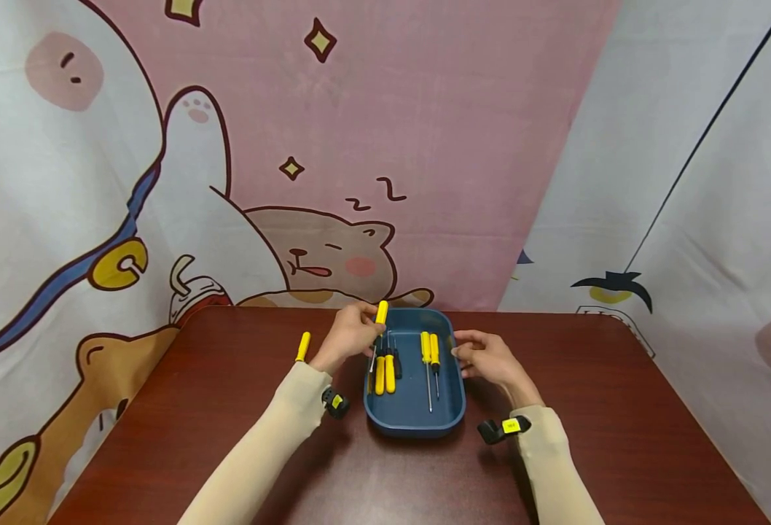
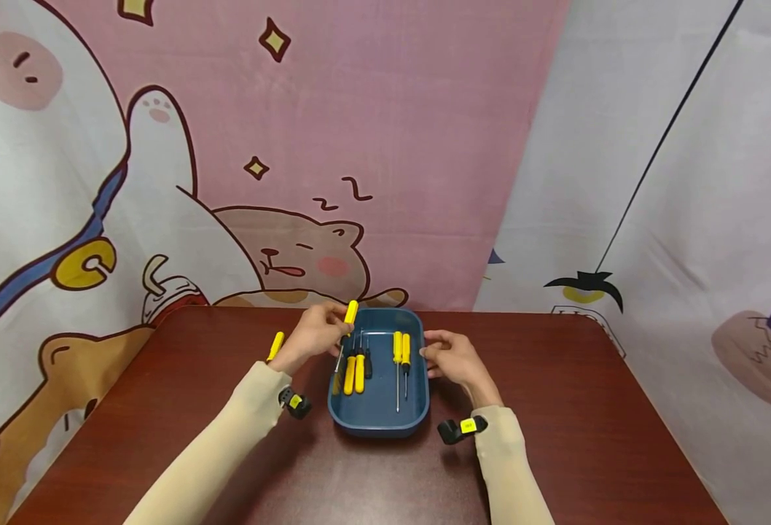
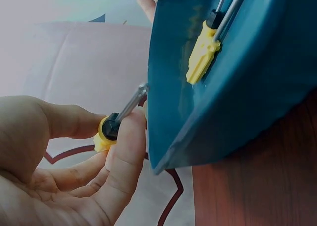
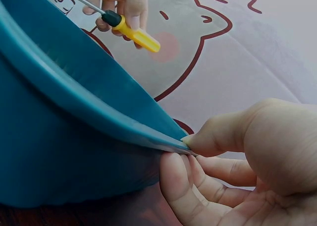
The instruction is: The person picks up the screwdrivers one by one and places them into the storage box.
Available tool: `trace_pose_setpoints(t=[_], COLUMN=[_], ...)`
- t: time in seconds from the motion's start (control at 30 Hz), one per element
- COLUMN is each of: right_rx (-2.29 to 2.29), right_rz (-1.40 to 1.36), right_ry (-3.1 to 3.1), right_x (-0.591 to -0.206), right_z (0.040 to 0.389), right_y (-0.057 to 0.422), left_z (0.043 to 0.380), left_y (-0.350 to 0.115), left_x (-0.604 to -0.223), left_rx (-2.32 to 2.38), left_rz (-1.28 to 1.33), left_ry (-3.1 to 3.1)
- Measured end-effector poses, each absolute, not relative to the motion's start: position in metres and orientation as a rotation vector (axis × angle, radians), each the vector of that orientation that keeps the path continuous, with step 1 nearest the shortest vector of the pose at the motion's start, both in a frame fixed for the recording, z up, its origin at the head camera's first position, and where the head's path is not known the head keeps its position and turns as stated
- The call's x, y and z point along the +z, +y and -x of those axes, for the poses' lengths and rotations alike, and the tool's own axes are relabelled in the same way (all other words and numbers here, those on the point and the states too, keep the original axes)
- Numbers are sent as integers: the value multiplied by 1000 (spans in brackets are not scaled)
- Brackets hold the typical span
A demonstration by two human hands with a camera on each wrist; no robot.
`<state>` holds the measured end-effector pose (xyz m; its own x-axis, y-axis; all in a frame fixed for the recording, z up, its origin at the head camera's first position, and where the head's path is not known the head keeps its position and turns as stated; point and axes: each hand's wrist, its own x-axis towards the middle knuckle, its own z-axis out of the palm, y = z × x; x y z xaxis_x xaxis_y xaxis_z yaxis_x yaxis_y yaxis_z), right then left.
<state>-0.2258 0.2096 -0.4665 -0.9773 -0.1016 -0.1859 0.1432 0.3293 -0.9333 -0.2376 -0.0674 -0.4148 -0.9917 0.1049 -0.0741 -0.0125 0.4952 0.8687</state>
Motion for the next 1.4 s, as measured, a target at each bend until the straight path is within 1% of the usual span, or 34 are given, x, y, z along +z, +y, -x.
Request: trace_pose_setpoints(t=[0.7,1.4], right_rx=[-1705,-1691], right_rz=[-31,-30], right_ry=[2373,2375], right_x=[-468,-464], right_z=[225,226], right_y=[208,209], left_z=[240,248], left_y=[-42,-15], left_x=[-420,-425], left_rx=[1433,1185], left_rz=[-99,-20], left_ry=[2600,2626])
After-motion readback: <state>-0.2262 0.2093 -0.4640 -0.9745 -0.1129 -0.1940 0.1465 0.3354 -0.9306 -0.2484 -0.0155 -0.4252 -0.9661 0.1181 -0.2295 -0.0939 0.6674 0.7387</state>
